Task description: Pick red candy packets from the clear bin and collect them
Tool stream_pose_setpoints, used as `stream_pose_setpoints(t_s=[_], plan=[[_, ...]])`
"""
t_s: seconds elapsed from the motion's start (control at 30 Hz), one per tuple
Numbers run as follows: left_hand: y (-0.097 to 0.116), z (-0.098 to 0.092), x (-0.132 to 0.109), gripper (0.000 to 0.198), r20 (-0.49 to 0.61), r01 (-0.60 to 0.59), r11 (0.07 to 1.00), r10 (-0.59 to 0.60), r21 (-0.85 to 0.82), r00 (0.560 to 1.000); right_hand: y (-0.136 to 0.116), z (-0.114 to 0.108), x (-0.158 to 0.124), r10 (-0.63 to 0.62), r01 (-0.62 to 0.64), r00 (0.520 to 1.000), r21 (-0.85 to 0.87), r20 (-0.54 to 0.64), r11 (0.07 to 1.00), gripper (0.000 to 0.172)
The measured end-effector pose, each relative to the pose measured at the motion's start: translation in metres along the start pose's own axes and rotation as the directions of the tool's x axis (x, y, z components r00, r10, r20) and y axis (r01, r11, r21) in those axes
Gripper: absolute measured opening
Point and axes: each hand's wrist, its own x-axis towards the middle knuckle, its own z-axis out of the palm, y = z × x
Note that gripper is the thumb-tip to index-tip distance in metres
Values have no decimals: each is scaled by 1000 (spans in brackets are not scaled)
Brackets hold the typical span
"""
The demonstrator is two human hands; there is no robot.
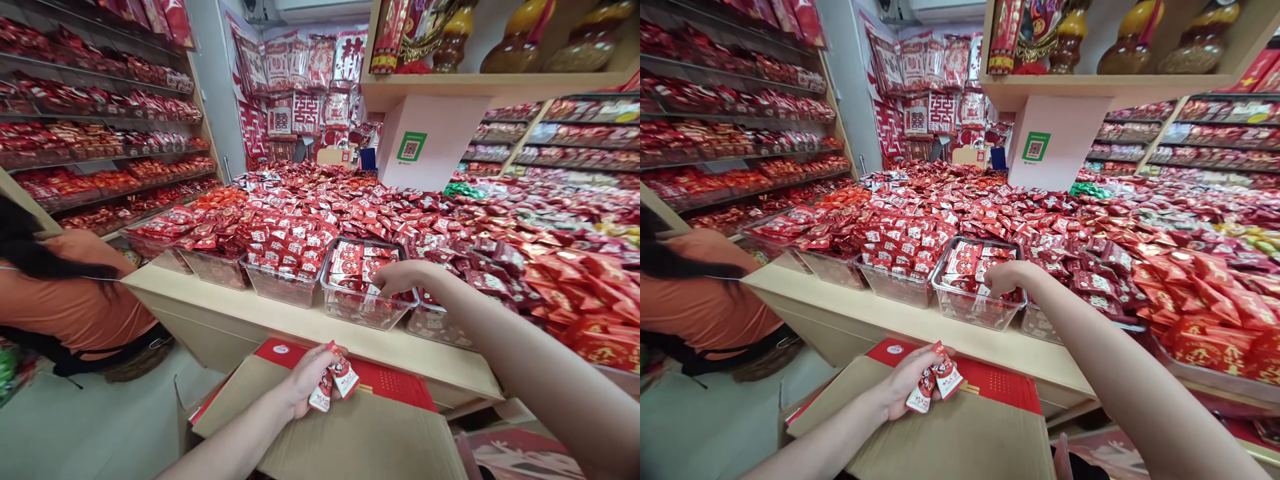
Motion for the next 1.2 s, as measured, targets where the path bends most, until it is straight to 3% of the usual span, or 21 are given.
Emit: stream_pose_setpoints(t_s=[0.17,0.3,0.37,0.5,0.67,0.83,0.97,1.2], plan=[[1,-1,0,25,18,49,997,-48,-59,999,2,3,-4,-73,77,997,137,-35,988,13],[5,-2,0,27,38,42,990,-37,-136,999,7,8,0,-86,102,991,157,-105,982,13],[5,-3,1,28,37,36,986,-30,-163,999,8,9,1,-82,96,993,175,-85,980,14],[3,-6,5,30,26,35,992,-33,-119,999,7,7,3,-51,56,998,193,-30,980,24],[2,-7,5,27,34,50,997,-48,-50,998,11,10,4,-110,103,994,207,23,973,28],[4,-6,3,25,60,8,999,-4,-51,998,18,15,-6,-133,146,989,288,-66,946,25],[3,-4,3,25,88,-17,995,26,-93,996,15,19,-7,-71,108,990,341,-119,934,20],[15,-4,-1,24,81,-73,994,80,-87,994,6,23,2,65,-15,981,269,-180,963,25]])
